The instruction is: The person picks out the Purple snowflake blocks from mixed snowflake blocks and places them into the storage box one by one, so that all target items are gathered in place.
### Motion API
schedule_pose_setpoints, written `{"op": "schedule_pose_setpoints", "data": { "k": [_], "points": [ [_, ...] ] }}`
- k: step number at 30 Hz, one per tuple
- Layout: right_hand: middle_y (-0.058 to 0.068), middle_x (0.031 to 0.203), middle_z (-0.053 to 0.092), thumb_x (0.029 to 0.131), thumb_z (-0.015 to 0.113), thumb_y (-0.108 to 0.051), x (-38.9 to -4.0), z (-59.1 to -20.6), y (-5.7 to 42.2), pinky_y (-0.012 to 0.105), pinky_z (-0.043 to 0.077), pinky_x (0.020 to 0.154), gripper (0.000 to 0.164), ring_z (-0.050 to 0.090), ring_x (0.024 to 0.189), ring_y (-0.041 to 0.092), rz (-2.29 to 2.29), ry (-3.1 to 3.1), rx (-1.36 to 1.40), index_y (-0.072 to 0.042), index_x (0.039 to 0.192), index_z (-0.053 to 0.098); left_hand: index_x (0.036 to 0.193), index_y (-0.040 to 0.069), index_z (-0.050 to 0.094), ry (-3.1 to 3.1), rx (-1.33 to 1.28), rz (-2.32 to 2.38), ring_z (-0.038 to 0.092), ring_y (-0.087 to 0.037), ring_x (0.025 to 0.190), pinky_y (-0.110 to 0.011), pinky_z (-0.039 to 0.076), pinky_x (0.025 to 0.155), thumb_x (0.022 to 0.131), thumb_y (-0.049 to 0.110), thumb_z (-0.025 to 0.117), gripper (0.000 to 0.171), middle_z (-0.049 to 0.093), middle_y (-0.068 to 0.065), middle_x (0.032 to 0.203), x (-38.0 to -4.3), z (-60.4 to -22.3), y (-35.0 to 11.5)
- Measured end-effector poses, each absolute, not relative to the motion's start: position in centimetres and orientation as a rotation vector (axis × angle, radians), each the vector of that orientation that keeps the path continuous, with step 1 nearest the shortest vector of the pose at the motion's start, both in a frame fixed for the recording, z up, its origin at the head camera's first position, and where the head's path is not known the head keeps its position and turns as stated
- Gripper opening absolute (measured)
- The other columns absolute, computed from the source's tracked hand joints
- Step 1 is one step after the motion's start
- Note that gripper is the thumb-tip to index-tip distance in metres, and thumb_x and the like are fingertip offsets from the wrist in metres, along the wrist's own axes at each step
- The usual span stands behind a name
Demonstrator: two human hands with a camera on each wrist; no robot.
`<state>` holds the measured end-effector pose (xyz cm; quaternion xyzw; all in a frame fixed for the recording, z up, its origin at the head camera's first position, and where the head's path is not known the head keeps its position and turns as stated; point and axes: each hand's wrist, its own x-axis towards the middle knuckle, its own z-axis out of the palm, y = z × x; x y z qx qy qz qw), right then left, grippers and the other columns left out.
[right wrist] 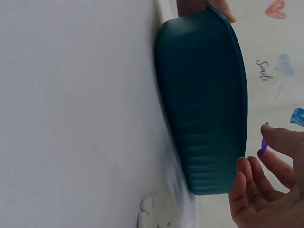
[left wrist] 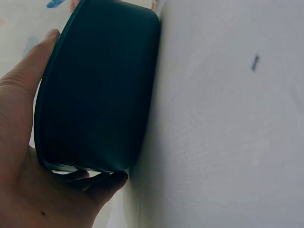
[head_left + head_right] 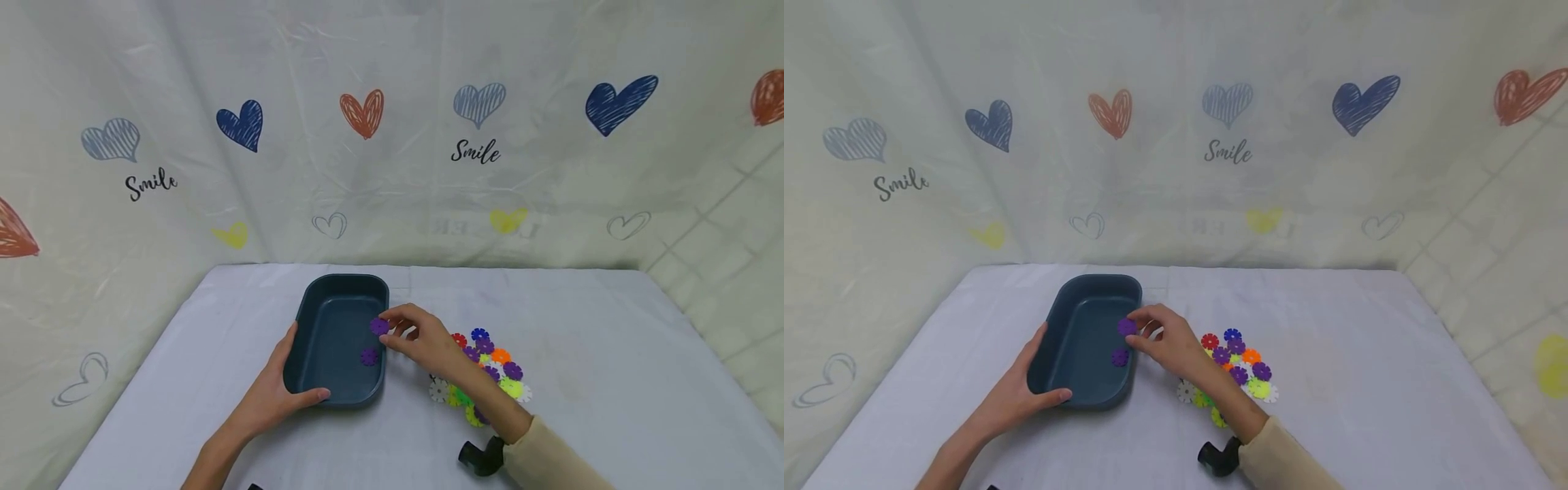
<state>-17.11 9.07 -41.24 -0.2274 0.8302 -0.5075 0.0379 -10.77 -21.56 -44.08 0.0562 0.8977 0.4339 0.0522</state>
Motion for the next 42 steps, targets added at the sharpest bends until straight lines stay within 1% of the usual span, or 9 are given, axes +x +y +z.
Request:
{"op": "schedule_pose_setpoints", "data": {
  "k": [5, 13, 19, 29, 38, 42],
  "points": [
    [0.003, 0.117, 0.069, 0.096, 0.077, -0.025, -17.2, -41.1, 8.6, 0.029, 0.057, 0.084, 0.033, 0.065, 0.097, 0.014, -1.533, 2.585, -0.695, -0.015, 0.126, 0.071, 0.169, 0.028, -0.002, 2.719, 0.177, 1.335, 0.019, -0.041, 0.16, -0.07, 0.029, 0.12, 0.08, 0.044, 0.089, 0.128, 0.006, -0.01, 0.177, -10.8, -44.2, -21.4],
    [0.005, 0.118, 0.067, 0.095, 0.077, -0.023, -17.3, -41.0, 8.1, 0.024, 0.056, 0.085, 0.034, 0.063, 0.096, 0.015, -1.525, 2.584, -0.711, -0.014, 0.127, 0.071, 0.169, 0.029, -0.003, 2.721, 0.158, 1.309, 0.019, -0.042, 0.16, -0.071, 0.028, 0.12, 0.08, 0.046, 0.088, 0.128, 0.005, -0.011, 0.178, -10.9, -44.1, -21.6],
    [0.006, 0.118, 0.065, 0.095, 0.078, -0.022, -17.7, -41.2, 7.8, 0.022, 0.055, 0.08, 0.033, 0.063, 0.094, 0.015, -1.528, 2.586, -0.705, -0.016, 0.127, 0.071, 0.169, 0.029, -0.002, 2.729, 0.168, 1.316, 0.02, -0.041, 0.159, -0.071, 0.029, 0.119, 0.08, 0.046, 0.088, 0.128, 0.006, -0.01, 0.177, -10.9, -43.9, -21.6],
    [0.012, 0.111, 0.06, 0.093, 0.08, -0.019, -18.1, -41.8, 7.5, 0.02, 0.051, 0.073, 0.032, 0.062, 0.087, 0.013, -1.554, 2.619, -0.723, -0.012, 0.124, 0.074, 0.169, 0.029, -0.002, 2.729, 0.154, 1.305, 0.02, -0.042, 0.159, -0.072, 0.029, 0.119, 0.08, 0.047, 0.088, 0.127, 0.005, -0.011, 0.177, -10.8, -43.8, -21.5],
    [0.013, 0.109, 0.058, 0.091, 0.082, -0.017, -18.3, -41.8, 7.1, 0.02, 0.051, 0.073, 0.033, 0.06, 0.086, 0.012, -1.545, 2.631, -0.666, -0.012, 0.123, 0.075, 0.169, 0.03, -0.002, 2.719, 0.137, 1.305, 0.02, -0.041, 0.159, -0.072, 0.029, 0.119, 0.081, 0.047, 0.087, 0.127, 0.005, -0.011, 0.178, -10.7, -43.9, -21.5],
    [0.015, 0.109, 0.059, 0.09, 0.083, -0.018, -18.3, -41.8, 7.2, 0.019, 0.051, 0.074, 0.036, 0.061, 0.086, 0.012, -1.528, 2.635, -0.654, -0.009, 0.124, 0.074, 0.169, 0.031, -0.003, 2.716, 0.132, 1.3, 0.019, -0.041, 0.159, -0.071, 0.029, 0.119, 0.081, 0.048, 0.087, 0.127, 0.005, -0.01, 0.178, -10.7, -44.0, -21.5]
  ]
}}
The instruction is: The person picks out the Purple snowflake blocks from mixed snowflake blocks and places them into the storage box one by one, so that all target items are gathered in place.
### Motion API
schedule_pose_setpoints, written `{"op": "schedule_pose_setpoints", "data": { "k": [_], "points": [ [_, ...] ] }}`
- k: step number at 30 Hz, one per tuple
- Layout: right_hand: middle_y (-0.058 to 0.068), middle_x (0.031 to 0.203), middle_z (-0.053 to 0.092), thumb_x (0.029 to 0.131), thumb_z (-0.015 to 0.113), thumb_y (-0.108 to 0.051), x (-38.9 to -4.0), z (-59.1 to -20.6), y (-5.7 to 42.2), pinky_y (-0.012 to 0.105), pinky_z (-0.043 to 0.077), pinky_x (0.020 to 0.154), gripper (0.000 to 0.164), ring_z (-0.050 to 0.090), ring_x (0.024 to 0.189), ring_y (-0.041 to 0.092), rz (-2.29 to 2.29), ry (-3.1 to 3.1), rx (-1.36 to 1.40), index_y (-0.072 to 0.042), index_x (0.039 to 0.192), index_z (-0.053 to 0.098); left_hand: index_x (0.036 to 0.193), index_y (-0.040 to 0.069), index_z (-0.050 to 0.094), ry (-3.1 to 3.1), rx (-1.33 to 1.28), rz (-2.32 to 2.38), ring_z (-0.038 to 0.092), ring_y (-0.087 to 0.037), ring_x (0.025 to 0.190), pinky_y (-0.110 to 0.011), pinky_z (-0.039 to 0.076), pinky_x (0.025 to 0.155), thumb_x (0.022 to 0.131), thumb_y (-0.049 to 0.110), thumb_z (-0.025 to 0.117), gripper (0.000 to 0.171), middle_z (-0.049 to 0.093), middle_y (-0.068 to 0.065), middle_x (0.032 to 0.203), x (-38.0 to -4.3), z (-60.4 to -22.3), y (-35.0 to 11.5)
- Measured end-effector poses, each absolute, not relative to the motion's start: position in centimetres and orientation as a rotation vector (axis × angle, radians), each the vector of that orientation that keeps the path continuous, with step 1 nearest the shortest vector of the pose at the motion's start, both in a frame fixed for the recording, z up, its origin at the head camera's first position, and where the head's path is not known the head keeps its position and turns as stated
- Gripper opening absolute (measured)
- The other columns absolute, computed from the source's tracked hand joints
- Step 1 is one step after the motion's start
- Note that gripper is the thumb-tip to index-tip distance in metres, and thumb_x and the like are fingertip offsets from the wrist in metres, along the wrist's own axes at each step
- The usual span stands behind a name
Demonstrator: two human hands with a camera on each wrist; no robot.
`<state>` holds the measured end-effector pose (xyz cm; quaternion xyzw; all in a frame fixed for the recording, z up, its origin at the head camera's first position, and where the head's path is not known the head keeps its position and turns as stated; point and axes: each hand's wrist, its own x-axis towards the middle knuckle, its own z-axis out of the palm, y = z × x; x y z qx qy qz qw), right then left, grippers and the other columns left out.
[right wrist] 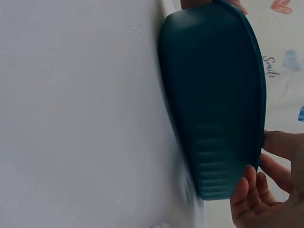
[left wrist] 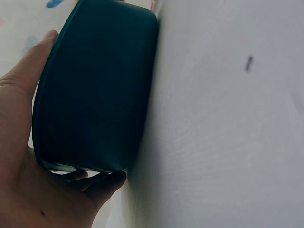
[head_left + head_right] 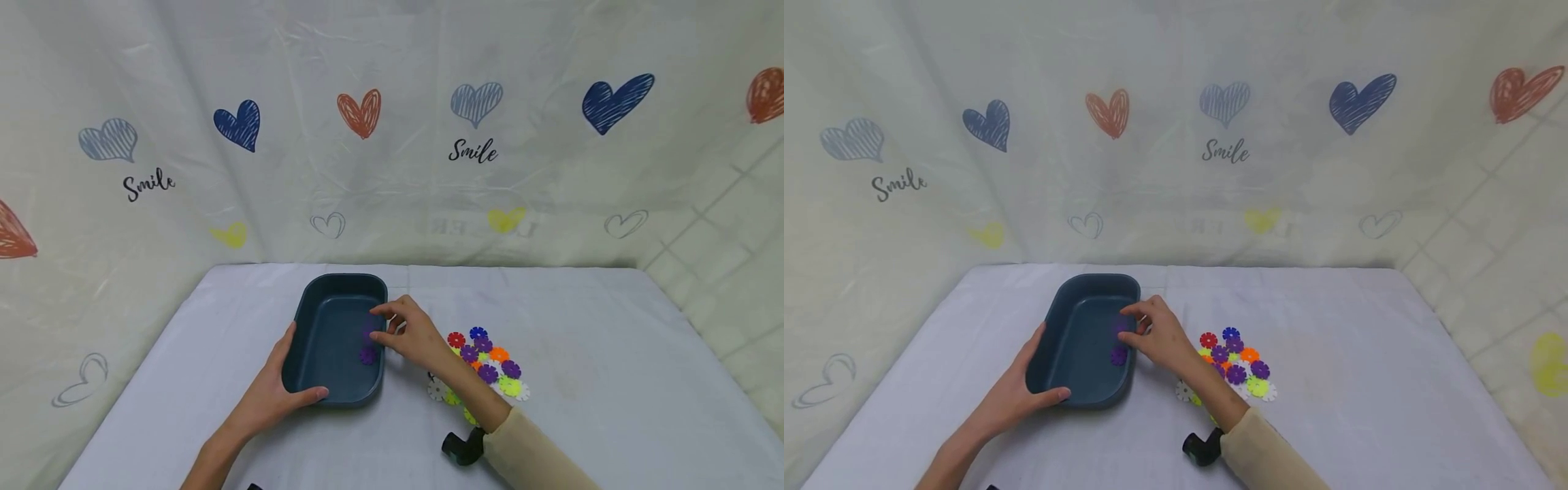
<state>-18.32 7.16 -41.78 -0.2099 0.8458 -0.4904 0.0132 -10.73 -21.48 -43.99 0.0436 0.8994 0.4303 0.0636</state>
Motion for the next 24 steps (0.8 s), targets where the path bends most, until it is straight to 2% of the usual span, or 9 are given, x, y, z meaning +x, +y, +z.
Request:
{"op": "schedule_pose_setpoints", "data": {
  "k": [3, 10, 18, 24],
  "points": [
    [0.013, 0.111, 0.06, 0.09, 0.083, -0.019, -18.3, -41.7, 7.3, 0.02, 0.051, 0.074, 0.037, 0.061, 0.087, 0.013, -1.523, 2.629, -0.641, -0.008, 0.125, 0.073, 0.169, 0.031, -0.003, 2.717, 0.128, 1.298, 0.02, -0.042, 0.159, -0.072, 0.03, 0.119, 0.081, 0.048, 0.087, 0.127, 0.004, -0.011, 0.177, -10.7, -44.0, -21.5],
    [0.011, 0.117, 0.063, 0.091, 0.082, -0.02, -18.2, -41.6, 8.1, 0.023, 0.053, 0.077, 0.033, 0.064, 0.09, 0.014, -1.536, 2.616, -0.613, -0.015, 0.123, 0.073, 0.169, 0.03, -0.003, 2.727, 0.146, 1.304, 0.019, -0.042, 0.16, -0.072, 0.029, 0.119, 0.08, 0.046, 0.088, 0.127, 0.005, -0.012, 0.177, -10.8, -44.0, -21.5],
    [0.014, 0.12, 0.067, 0.095, 0.078, -0.022, -17.9, -41.7, 9.3, 0.028, 0.057, 0.085, 0.032, 0.064, 0.094, 0.015, -1.518, 2.62, -0.65, -0.01, 0.123, 0.073, 0.169, 0.03, -0.002, 2.741, 0.163, 1.31, 0.018, -0.042, 0.16, -0.073, 0.029, 0.119, 0.079, 0.045, 0.089, 0.128, 0.006, -0.011, 0.178, -10.9, -44.1, -21.6],
    [0.014, 0.121, 0.069, 0.095, 0.078, -0.021, -17.6, -41.6, 10.5, 0.026, 0.055, 0.084, 0.026, 0.064, 0.095, 0.014, -1.522, 2.594, -0.646, -0.014, 0.12, 0.074, 0.169, 0.03, -0.002, 2.735, 0.154, 1.315, 0.018, -0.042, 0.16, -0.072, 0.029, 0.119, 0.079, 0.045, 0.089, 0.128, 0.005, -0.011, 0.178, -10.8, -44.1, -21.6]
  ]
}}
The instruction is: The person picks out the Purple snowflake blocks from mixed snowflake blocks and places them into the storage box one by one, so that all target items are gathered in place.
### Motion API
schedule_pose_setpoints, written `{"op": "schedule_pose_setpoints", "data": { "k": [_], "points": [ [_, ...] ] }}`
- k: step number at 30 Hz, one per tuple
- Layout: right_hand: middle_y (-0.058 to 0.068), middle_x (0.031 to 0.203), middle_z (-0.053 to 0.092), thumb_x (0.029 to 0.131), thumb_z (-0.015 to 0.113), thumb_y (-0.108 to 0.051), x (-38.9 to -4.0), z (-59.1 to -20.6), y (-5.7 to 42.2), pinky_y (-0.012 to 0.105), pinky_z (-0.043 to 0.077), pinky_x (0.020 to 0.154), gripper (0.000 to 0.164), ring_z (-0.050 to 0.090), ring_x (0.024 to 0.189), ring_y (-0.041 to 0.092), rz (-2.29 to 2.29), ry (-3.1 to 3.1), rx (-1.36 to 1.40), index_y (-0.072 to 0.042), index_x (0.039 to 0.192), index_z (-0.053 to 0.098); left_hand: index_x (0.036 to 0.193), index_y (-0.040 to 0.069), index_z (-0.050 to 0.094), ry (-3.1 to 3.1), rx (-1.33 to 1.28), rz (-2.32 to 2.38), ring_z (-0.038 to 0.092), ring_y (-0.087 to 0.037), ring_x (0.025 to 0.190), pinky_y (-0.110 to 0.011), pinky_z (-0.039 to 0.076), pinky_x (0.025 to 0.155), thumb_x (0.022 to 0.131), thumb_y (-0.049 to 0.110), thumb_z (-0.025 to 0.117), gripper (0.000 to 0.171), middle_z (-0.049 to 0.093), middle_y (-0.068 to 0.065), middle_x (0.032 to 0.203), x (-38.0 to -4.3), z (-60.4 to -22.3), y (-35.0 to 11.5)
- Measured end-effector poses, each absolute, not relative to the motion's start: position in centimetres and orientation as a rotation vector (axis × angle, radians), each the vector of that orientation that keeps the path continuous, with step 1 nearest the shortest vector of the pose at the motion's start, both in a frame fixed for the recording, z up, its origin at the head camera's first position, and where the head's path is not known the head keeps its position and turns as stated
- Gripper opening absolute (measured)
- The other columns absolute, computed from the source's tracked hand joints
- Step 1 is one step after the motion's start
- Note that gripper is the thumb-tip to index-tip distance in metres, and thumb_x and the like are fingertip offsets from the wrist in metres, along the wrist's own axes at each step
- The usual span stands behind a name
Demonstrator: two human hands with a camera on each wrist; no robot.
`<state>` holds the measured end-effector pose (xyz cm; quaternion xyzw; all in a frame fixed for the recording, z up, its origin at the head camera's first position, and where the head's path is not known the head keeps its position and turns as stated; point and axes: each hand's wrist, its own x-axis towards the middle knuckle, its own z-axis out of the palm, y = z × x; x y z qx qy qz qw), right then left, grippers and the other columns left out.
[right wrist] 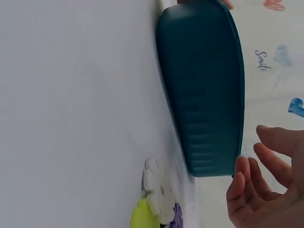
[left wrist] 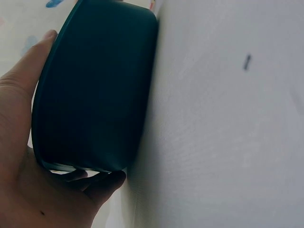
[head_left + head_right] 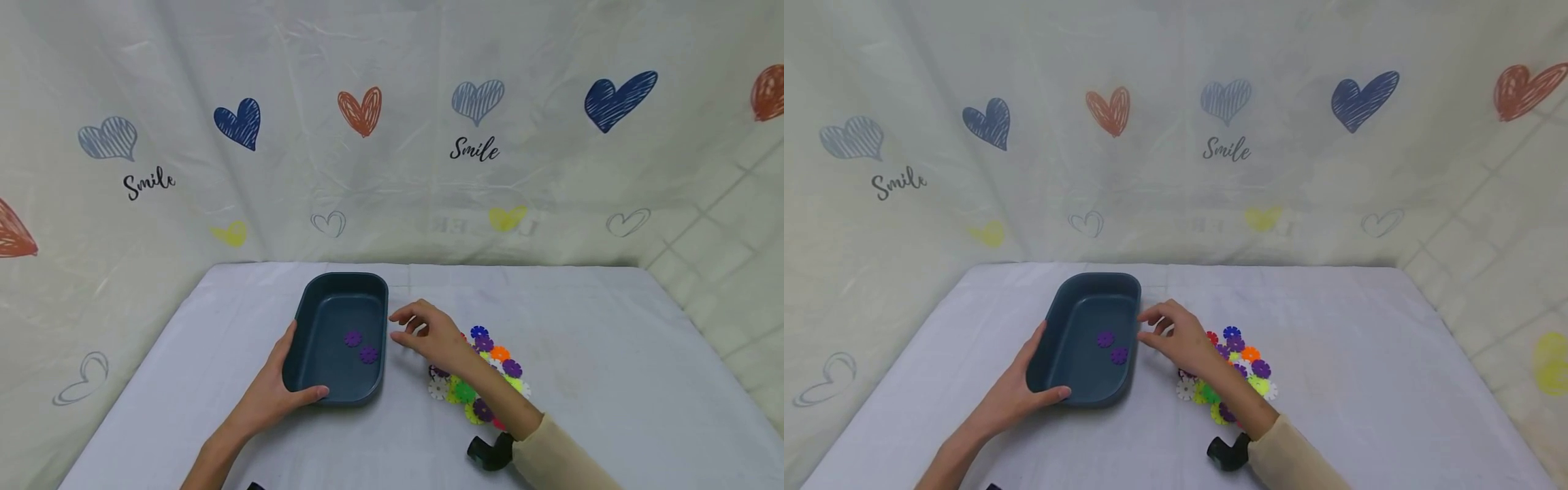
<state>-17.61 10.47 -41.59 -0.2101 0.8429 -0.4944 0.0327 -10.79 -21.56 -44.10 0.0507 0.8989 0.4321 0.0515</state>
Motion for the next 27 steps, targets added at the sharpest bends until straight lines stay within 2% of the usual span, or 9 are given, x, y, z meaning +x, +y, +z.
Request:
{"op": "schedule_pose_setpoints", "data": {
  "k": [7, 15, 27],
  "points": [
    [0.014, 0.119, 0.07, 0.095, 0.078, -0.022, -17.2, -41.4, 11.8, 0.031, 0.055, 0.084, 0.024, 0.065, 0.095, 0.015, -1.518, 2.58, -0.627, -0.017, 0.118, 0.074, 0.169, 0.03, -0.003, 2.735, 0.149, 1.31, 0.017, -0.042, 0.16, -0.072, 0.029, 0.119, 0.079, 0.046, 0.088, 0.128, 0.005, -0.01, 0.178, -10.8, -44.3, -21.6],
    [0.013, 0.117, 0.07, 0.095, 0.078, -0.022, -17.0, -41.9, 13.2, 0.029, 0.055, 0.083, 0.026, 0.065, 0.096, 0.017, -1.493, 2.597, -0.612, -0.011, 0.119, 0.073, 0.169, 0.031, -0.002, 2.727, 0.152, 1.307, 0.018, -0.042, 0.16, -0.072, 0.03, 0.118, 0.08, 0.046, 0.088, 0.128, 0.005, -0.011, 0.178, -10.9, -44.0, -21.5],
    [0.012, 0.116, 0.071, 0.095, 0.077, -0.023, -16.1, -42.4, 14.9, 0.025, 0.053, 0.081, 0.026, 0.064, 0.095, 0.016, -1.434, 2.604, -0.579, -0.01, 0.118, 0.073, 0.169, 0.027, -0.002, 2.737, 0.186, 1.323, 0.016, -0.043, 0.161, -0.074, 0.027, 0.119, 0.08, 0.043, 0.089, 0.128, 0.005, -0.012, 0.177, -10.8, -44.2, -21.7]
  ]
}}
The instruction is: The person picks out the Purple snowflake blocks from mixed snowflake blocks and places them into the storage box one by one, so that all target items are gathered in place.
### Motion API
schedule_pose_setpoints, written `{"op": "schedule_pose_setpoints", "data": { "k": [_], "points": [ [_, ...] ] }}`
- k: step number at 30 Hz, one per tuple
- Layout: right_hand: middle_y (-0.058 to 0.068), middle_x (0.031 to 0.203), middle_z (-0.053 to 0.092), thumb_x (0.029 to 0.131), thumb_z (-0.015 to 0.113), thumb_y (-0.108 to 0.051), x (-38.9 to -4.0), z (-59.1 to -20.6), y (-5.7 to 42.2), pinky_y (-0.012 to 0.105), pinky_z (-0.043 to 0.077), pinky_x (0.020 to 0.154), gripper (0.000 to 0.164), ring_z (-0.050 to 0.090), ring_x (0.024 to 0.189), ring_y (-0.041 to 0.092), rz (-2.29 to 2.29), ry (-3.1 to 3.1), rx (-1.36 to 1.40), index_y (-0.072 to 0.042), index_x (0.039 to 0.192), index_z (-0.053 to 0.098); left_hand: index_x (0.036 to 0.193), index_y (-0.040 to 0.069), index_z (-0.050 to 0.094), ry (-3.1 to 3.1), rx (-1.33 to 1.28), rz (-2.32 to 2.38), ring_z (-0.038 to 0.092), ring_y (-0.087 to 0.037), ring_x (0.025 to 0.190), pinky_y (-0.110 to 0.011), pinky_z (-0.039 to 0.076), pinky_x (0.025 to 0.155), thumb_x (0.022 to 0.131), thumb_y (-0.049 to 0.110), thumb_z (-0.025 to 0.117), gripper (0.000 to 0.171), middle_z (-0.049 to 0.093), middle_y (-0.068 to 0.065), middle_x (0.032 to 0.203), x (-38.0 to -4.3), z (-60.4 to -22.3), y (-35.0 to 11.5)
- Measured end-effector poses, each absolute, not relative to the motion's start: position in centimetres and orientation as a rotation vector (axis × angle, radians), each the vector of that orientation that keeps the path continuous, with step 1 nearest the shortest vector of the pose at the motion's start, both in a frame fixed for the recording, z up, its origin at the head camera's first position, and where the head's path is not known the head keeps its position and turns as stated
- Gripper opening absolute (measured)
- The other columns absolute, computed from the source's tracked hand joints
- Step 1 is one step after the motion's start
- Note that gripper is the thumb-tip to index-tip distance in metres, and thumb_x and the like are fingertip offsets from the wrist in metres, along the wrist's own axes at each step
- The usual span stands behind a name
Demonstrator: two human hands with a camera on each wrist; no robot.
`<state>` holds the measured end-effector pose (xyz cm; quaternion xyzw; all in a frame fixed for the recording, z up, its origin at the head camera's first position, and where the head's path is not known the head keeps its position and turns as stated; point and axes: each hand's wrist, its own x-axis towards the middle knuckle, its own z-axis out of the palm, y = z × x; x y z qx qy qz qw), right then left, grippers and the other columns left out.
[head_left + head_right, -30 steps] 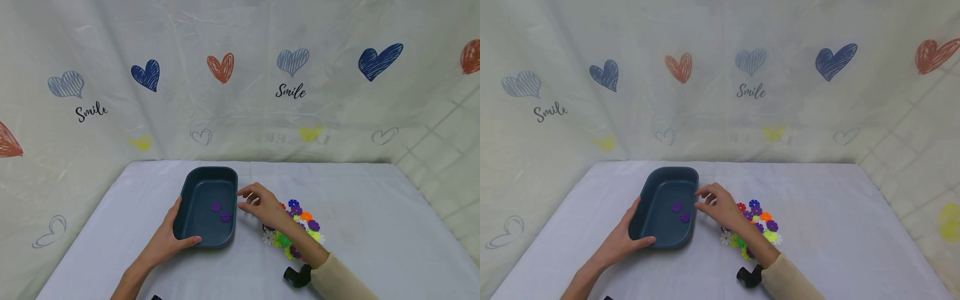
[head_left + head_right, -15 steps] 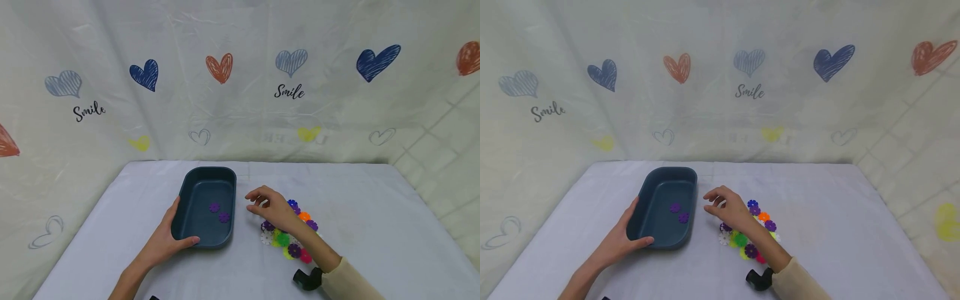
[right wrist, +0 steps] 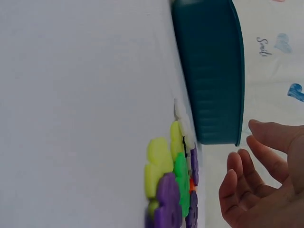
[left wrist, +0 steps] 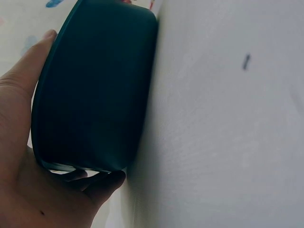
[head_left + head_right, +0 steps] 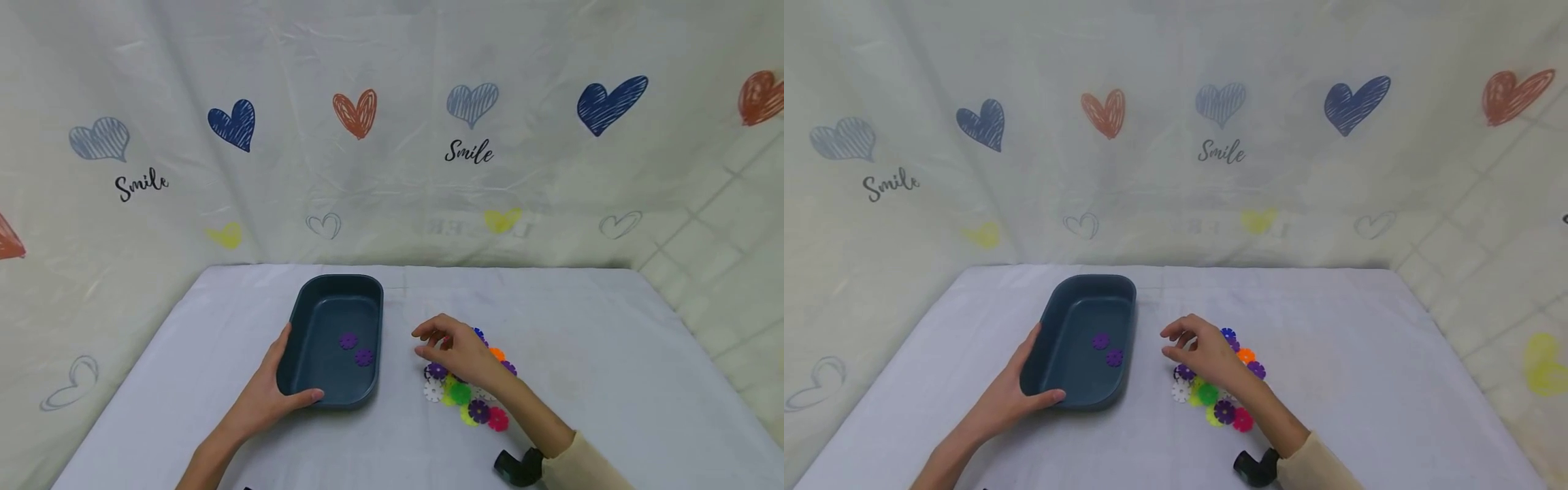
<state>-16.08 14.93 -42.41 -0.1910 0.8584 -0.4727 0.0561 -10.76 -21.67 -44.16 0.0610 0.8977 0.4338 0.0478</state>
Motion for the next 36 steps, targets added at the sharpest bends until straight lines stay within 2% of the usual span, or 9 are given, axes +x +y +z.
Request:
{"op": "schedule_pose_setpoints", "data": {
  "k": [8, 17, 36],
  "points": [
    [0.011, 0.115, 0.071, 0.095, 0.077, -0.022, -15.5, -42.8, 16.0, 0.025, 0.054, 0.08, 0.027, 0.064, 0.095, 0.018, -1.45, 2.595, -0.585, -0.009, 0.119, 0.072, 0.169, 0.028, -0.002, 2.744, 0.178, 1.322, 0.017, -0.043, 0.16, -0.073, 0.028, 0.119, 0.08, 0.044, 0.089, 0.128, 0.005, -0.012, 0.177, -10.7, -44.3, -21.7],
    [0.008, 0.115, 0.071, 0.094, 0.078, -0.021, -15.2, -43.2, 16.5, 0.024, 0.056, 0.077, 0.028, 0.065, 0.095, 0.014, -1.437, 2.579, -0.559, -0.011, 0.12, 0.072, 0.169, 0.029, -0.002, 2.742, 0.185, 1.327, 0.018, -0.043, 0.16, -0.071, 0.029, 0.119, 0.08, 0.042, 0.089, 0.128, 0.006, -0.011, 0.177, -10.7, -44.0, -21.6],
    [0.002, 0.112, 0.073, 0.092, 0.081, -0.023, -15.5, -43.2, 18.1, 0.022, 0.054, 0.081, 0.028, 0.062, 0.094, 0.015, -1.27, 2.573, -0.599, -0.015, 0.117, 0.073, 0.169, 0.031, -0.001, 2.732, 0.174, 1.337, 0.018, -0.041, 0.16, -0.072, 0.028, 0.119, 0.08, 0.043, 0.089, 0.127, 0.006, -0.009, 0.178, -10.9, -44.3, -21.6]
  ]
}}
